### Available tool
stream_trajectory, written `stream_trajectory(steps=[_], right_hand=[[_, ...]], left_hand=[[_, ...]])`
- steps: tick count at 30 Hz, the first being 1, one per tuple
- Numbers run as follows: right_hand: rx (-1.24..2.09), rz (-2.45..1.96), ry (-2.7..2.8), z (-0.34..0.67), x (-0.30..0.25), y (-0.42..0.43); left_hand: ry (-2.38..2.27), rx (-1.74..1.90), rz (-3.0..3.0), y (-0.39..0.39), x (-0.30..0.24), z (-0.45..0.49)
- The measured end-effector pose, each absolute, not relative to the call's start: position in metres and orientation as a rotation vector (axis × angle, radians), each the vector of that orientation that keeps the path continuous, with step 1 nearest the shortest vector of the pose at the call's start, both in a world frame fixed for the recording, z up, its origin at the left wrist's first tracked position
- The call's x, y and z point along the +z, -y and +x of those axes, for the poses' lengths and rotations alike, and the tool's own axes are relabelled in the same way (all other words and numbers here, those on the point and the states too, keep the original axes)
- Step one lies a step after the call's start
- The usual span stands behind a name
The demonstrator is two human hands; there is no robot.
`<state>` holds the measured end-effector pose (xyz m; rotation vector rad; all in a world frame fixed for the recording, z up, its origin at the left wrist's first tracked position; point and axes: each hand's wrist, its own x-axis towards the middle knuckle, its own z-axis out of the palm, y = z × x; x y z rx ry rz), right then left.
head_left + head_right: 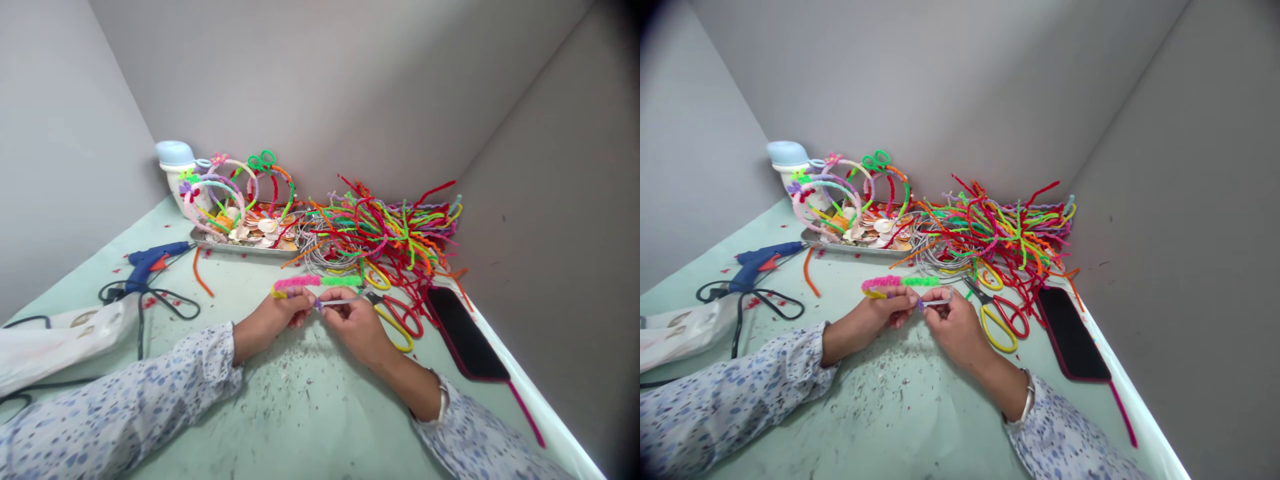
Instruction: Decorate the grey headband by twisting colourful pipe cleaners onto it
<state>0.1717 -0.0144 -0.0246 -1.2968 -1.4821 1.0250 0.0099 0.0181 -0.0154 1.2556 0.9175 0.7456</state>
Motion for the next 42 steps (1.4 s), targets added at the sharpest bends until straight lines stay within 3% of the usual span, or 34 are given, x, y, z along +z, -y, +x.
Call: stream_trajectory(steps=[26, 33, 42], right_hand=[[0.862, -1.336, 1.583, 0.176, -0.018, 0.018], [1.183, -1.228, 1.411, 0.172, -0.021, 0.017], [0.816, -1.339, 1.615, 0.172, -0.020, 0.016]], left_hand=[[-0.972, 0.741, 1.435, -0.014, -0.011, 0.008], [-1.027, 0.709, 1.340, -0.014, -0.011, 0.008], [-0.957, 0.729, 1.467, -0.016, -0.013, 0.007]])
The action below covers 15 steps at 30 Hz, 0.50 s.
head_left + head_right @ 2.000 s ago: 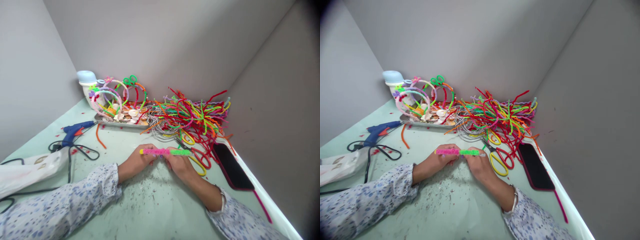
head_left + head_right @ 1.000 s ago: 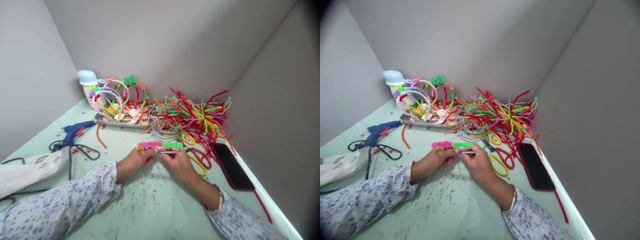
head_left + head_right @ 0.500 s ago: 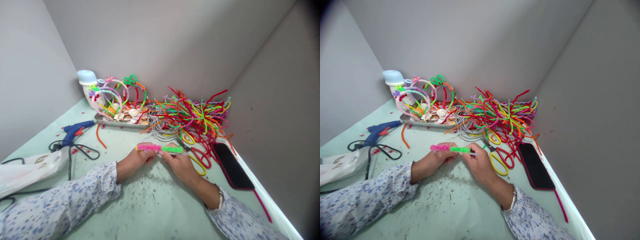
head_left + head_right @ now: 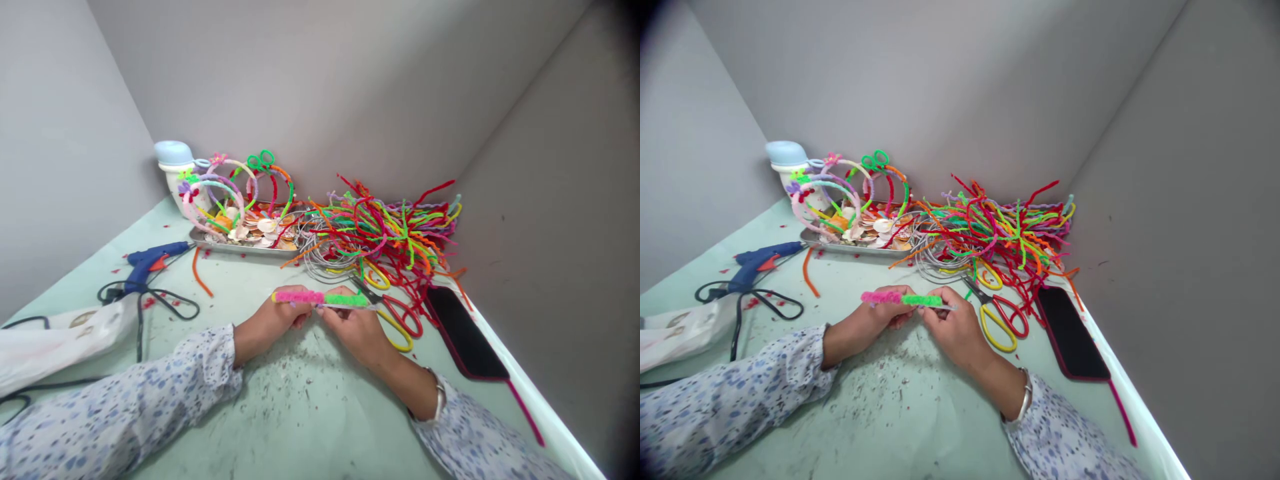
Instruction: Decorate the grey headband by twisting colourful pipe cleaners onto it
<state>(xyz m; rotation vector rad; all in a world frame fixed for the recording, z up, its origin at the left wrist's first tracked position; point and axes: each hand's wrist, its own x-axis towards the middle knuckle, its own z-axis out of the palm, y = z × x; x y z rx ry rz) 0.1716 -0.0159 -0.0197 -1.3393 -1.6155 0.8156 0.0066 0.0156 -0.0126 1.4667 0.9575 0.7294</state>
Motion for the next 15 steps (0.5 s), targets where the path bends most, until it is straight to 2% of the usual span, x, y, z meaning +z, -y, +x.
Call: stream_trajectory(steps=[8, 15], right_hand=[[0.716, -1.436, 1.636, 0.1703, -0.0216, 0.0165], [0.934, -1.470, 1.486, 0.1697, -0.0144, 0.0185]], left_hand=[[-0.993, 0.734, 1.478, -0.0168, -0.0115, 0.0087], [-0.948, 0.759, 1.490, -0.0170, -0.0145, 0.0074]])
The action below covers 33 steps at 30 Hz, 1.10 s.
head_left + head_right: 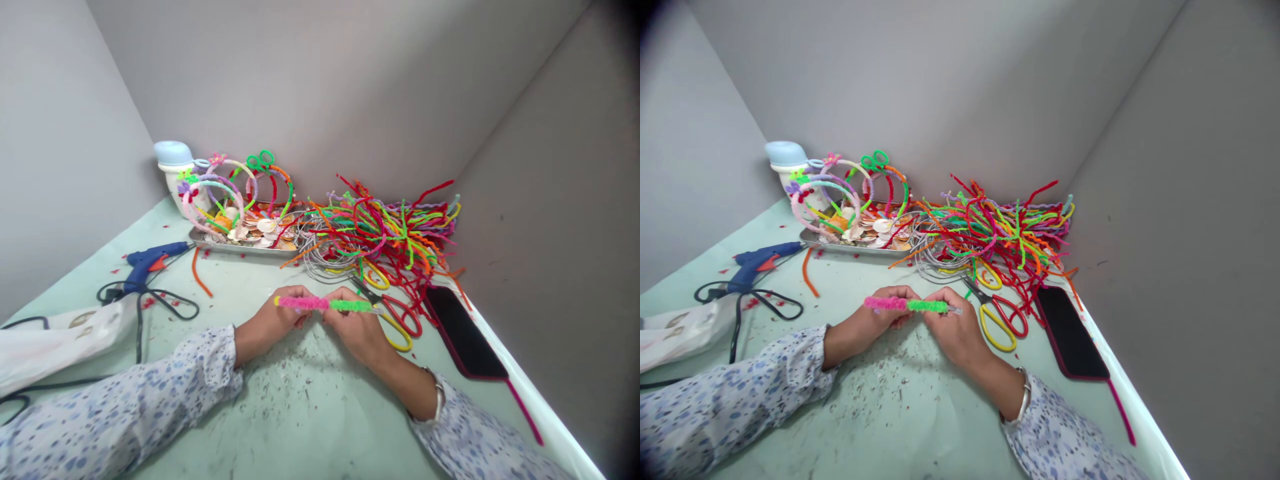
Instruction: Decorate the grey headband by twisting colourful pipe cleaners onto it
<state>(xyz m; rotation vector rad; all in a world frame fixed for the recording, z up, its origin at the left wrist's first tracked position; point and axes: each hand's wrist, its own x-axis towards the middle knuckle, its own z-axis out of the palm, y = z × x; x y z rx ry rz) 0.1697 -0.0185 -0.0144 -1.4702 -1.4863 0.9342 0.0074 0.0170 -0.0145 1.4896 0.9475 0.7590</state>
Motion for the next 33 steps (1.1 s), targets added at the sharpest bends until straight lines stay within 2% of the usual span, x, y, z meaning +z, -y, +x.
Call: stream_trajectory(steps=[7, 16, 33], right_hand=[[1.189, -1.367, 1.294, 0.1694, -0.0158, 0.0181], [1.153, -1.384, 1.307, 0.1669, -0.0136, 0.0182], [1.355, -1.232, 1.153, 0.1708, -0.0158, 0.0162]], left_hand=[[-0.929, 0.742, 1.509, -0.0167, -0.0124, 0.0065], [-0.920, 0.762, 1.491, -0.0161, -0.0131, 0.0059], [-0.938, 0.756, 1.480, -0.0140, -0.0135, 0.0106]])
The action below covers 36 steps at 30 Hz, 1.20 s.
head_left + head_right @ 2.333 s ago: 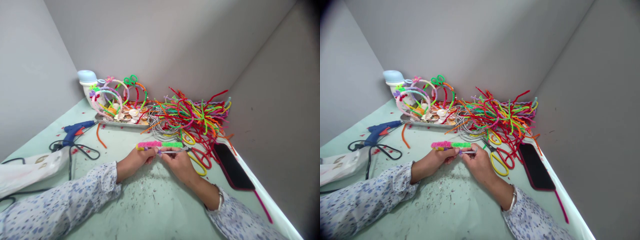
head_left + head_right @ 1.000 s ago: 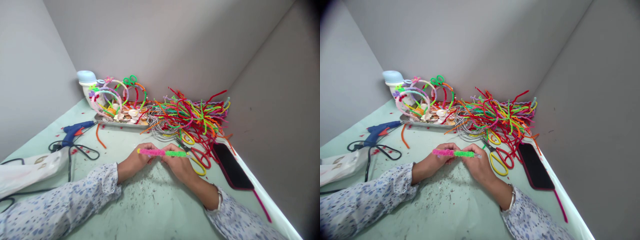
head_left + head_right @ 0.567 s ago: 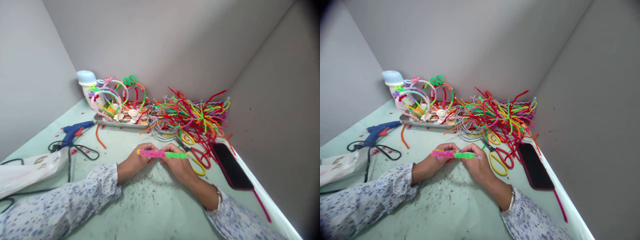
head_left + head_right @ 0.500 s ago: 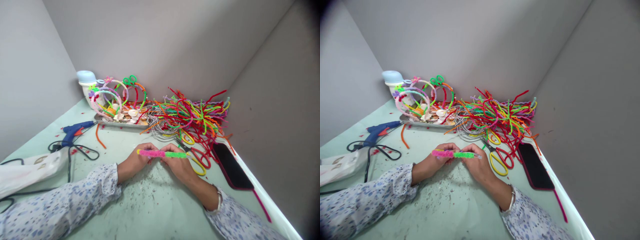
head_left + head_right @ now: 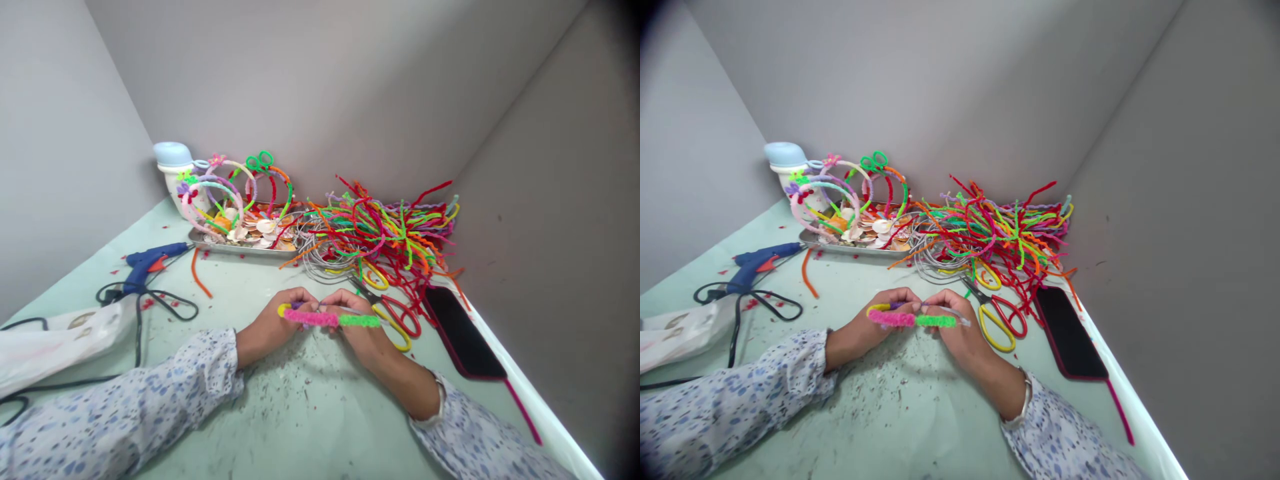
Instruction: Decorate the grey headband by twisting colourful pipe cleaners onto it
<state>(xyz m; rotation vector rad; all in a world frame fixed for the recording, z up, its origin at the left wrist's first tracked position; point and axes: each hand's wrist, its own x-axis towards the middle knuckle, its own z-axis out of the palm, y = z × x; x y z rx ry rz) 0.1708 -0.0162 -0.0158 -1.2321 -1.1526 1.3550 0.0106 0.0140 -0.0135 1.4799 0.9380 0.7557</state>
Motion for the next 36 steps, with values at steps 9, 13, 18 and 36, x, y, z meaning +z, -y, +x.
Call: stream_trajectory(steps=[9, 13, 18, 36], right_hand=[[1.256, -1.329, 1.196, 0.167, -0.017, 0.017], [1.028, -1.324, 1.348, 0.166, -0.017, 0.018], [1.003, -1.296, 1.416, 0.168, -0.024, 0.018], [0.790, -1.265, 1.534, 0.172, -0.034, 0.015]], left_hand=[[-0.954, 0.764, 1.480, -0.015, -0.013, 0.008], [-1.007, 0.777, 1.459, -0.015, -0.010, 0.008], [-1.045, 0.733, 1.337, -0.014, -0.012, 0.009], [-1.033, 0.720, 1.336, -0.017, -0.019, 0.007]])
